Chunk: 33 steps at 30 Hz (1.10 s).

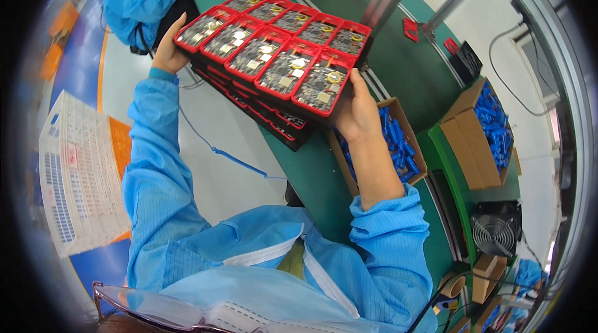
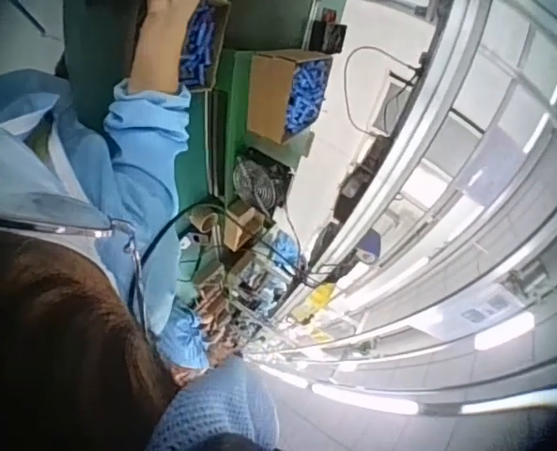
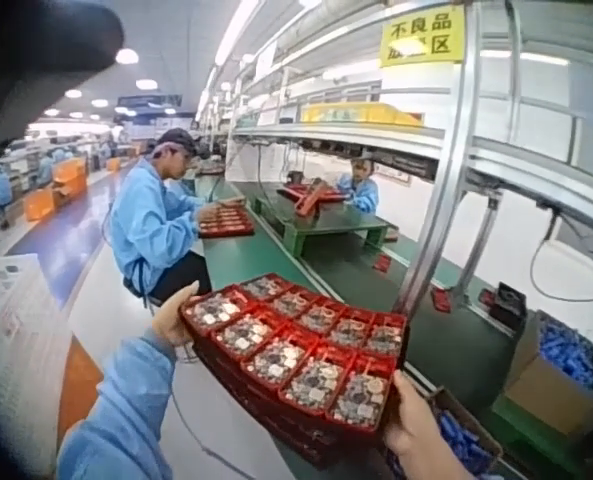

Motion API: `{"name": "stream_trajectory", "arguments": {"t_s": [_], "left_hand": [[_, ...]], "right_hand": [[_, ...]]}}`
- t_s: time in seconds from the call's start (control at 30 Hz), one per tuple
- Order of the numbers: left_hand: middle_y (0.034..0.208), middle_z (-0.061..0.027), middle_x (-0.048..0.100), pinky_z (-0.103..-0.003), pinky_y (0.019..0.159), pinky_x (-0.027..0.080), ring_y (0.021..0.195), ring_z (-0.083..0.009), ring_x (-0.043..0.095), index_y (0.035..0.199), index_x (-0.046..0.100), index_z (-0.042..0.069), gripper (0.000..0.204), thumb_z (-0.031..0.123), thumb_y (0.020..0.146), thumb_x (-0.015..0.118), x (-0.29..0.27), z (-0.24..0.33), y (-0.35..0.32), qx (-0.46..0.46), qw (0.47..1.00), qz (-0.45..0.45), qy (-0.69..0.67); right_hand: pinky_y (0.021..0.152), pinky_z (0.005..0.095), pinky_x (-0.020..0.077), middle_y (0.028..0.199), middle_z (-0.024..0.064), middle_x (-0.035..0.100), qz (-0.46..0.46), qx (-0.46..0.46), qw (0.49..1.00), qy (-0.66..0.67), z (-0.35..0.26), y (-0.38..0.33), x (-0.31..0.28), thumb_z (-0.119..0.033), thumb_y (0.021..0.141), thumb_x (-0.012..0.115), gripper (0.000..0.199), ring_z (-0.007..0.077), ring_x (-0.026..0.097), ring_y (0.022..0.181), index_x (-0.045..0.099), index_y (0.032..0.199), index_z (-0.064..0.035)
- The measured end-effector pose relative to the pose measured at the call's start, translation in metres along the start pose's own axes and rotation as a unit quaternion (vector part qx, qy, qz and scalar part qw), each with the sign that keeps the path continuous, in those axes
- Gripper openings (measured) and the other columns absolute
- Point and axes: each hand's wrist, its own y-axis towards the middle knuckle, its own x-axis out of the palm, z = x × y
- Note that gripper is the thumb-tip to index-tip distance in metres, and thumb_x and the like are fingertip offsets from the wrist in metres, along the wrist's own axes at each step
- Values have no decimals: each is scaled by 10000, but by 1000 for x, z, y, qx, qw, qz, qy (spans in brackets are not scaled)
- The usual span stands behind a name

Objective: Soldering electronic components onto printed circuit boards in a factory setting.

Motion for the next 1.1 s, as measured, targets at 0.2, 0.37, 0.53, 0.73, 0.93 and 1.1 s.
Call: {"name": "stream_trajectory", "arguments": {"t_s": [0.2,0.37,0.53,0.73,0.93,1.1], "left_hand": [[1242,-193,533,-403,914,492,1074,-297,570,1349,373,28,464,198,935,496,1,-13,-48,416,802,-18,428],[1270,-160,506,-355,874,499,1086,-238,554,1374,358,56,571,190,870,590,81,-83,-16,291,883,-123,347],[1280,-164,496,-379,888,494,1099,-255,545,1380,343,59,568,214,882,569,241,-218,-11,63,910,-335,234],[1292,-170,483,-408,905,487,1116,-274,535,1388,325,63,566,242,898,544,317,-258,-104,-123,896,-395,161],[1304,-175,471,-438,922,480,1132,-294,524,1395,307,67,565,270,913,519,298,-260,-209,-248,888,-365,127],[1357,-131,413,-436,926,479,1156,-293,505,1385,312,66,578,393,933,461,298,-290,-285,33,837,-413,357]], "right_hand": [[966,400,425,1217,120,550,-13,-21,999,26,-22,-61,6,-312,941,494,403,237,542,1095,480,1227,-29],[834,356,504,1044,115,642,-7,-13,998,56,-40,-140,6,-274,909,540,292,189,627,895,577,1062,-29],[828,303,503,1060,68,621,10,-38,997,74,-63,-253,-33,-322,947,496,322,126,608,918,526,1110,-46],[846,309,509,1114,97,608,123,-152,978,79,-54,-384,-81,-357,950,479,405,136,610,954,503,1175,-20],[844,327,525,1113,141,616,278,-195,934,115,-21,-512,-112,-362,951,470,440,191,632,949,501,1203,-3],[820,328,544,1148,166,599,322,-293,880,187,17,-608,-118,-361,956,451,459,200,638,958,494,1216,15]]}}
